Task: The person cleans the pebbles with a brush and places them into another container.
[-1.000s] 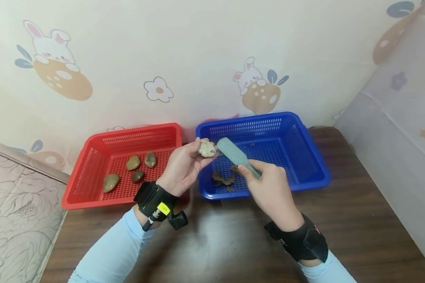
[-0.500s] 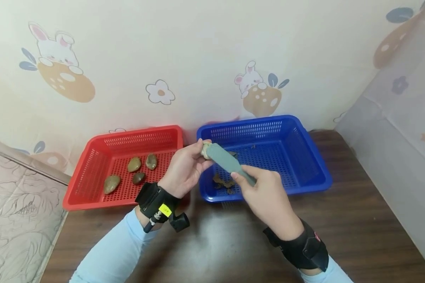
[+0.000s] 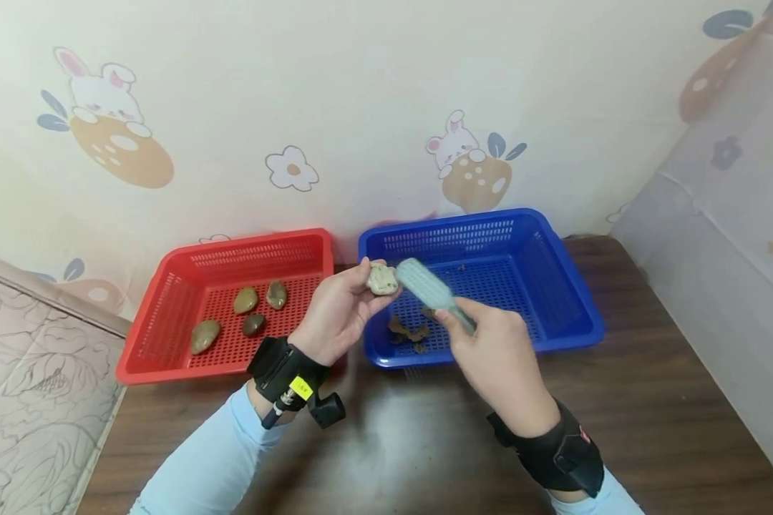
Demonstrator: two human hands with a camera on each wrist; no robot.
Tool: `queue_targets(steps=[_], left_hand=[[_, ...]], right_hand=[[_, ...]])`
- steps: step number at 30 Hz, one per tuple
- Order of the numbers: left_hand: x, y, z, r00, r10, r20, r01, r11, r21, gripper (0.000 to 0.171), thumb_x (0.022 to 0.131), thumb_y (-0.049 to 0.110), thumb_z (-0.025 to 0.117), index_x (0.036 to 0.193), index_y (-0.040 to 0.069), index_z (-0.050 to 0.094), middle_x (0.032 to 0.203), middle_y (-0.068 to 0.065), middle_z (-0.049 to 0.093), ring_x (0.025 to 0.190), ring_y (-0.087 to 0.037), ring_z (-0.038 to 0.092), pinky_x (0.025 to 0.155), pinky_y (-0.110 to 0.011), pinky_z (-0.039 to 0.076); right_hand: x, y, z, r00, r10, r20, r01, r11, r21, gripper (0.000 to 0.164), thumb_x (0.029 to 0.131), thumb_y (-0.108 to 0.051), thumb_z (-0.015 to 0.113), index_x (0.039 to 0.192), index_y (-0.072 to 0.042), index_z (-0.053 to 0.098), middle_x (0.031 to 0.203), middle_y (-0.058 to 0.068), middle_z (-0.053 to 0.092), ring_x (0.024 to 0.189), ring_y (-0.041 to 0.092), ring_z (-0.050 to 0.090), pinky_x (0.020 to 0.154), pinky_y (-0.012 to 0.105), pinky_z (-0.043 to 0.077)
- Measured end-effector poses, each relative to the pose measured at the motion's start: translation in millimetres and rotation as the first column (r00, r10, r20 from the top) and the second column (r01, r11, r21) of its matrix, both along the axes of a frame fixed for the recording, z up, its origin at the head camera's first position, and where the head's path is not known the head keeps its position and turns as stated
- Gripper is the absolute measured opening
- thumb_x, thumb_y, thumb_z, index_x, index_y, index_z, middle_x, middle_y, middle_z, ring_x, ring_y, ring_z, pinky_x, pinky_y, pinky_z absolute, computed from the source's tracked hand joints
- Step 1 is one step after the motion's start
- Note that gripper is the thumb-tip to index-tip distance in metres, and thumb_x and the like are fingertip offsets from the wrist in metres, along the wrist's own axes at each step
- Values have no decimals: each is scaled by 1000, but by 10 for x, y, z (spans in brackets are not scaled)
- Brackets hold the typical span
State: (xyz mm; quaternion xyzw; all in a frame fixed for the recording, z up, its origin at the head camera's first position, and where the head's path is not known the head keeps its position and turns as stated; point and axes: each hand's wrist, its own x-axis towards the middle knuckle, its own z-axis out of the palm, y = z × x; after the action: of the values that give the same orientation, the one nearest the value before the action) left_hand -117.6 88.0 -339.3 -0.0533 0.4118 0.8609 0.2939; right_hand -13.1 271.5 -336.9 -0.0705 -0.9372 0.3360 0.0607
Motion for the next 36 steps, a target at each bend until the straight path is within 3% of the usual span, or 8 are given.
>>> queue_targets(steps=[3,7,11,15,20,26,31,36], left_hand=[[7,-2,-8,1000,1,2,-1,1000,14,35,100,22,43,126,-1,49,125,-17,56,118,-27,57,92,-38,50],[14,11,-3,1000,-4,-11,5,1000,6,35,99,24,44,123,-1,53,124,-16,57,115,-24,59,94,-39,49],[8,11,-10,1000,-3,7,3,1000,-8,36,99,23,44,126,0,50,126,-16,56,115,-24,59,95,-40,48],[-7,-9,-38,1000,2,6,-1,1000,-6,39,99,23,45,129,-1,47,127,-16,56,116,-25,58,96,-40,48],[-7,-9,-46,998,-58,-19,57,998,-19,38,99,25,44,128,1,51,126,-15,58,117,-23,58,95,-39,47],[-8,-33,-70,995,-93,-33,93,996,-5,37,97,27,49,126,3,53,124,-17,59,116,-30,58,91,-37,51],[-14,-51,-71,986,-146,-82,148,989,20,44,94,31,53,126,2,54,125,-17,60,115,-28,59,90,-38,51],[-6,-64,-73,978,-178,-107,179,984,-4,47,90,35,57,124,3,56,122,-19,61,117,-35,57,88,-41,52]], right_hand=[[20,16,-12,999,-25,-33,25,1000,-8,54,90,-51,52,124,-9,61,83,8,67,42,9,42,35,23,32],[19,4,-39,998,53,-15,-54,995,-87,51,89,-51,53,122,-13,62,86,5,67,46,9,45,37,23,35],[-5,25,-58,1000,22,10,-22,999,-26,55,90,-53,50,124,-10,60,84,7,67,47,10,45,37,24,34],[-6,48,-49,1000,-15,-28,15,1000,-7,56,90,-52,51,125,-10,60,85,8,67,46,10,45,37,24,33],[-37,13,-60,998,68,-10,-69,997,-43,53,90,-54,50,125,-15,60,78,3,63,47,9,43,39,23,36],[-36,69,-51,1000,-14,-13,14,1000,5,55,91,-53,49,126,-11,59,77,6,62,49,12,47,38,24,35],[-95,49,-32,997,61,-46,-65,993,-97,49,91,-50,52,123,-15,61,89,4,67,62,14,53,44,24,40],[-127,70,-43,999,16,-33,-17,999,-31,54,92,-51,49,125,-10,60,84,7,66,54,14,49,39,24,34]])
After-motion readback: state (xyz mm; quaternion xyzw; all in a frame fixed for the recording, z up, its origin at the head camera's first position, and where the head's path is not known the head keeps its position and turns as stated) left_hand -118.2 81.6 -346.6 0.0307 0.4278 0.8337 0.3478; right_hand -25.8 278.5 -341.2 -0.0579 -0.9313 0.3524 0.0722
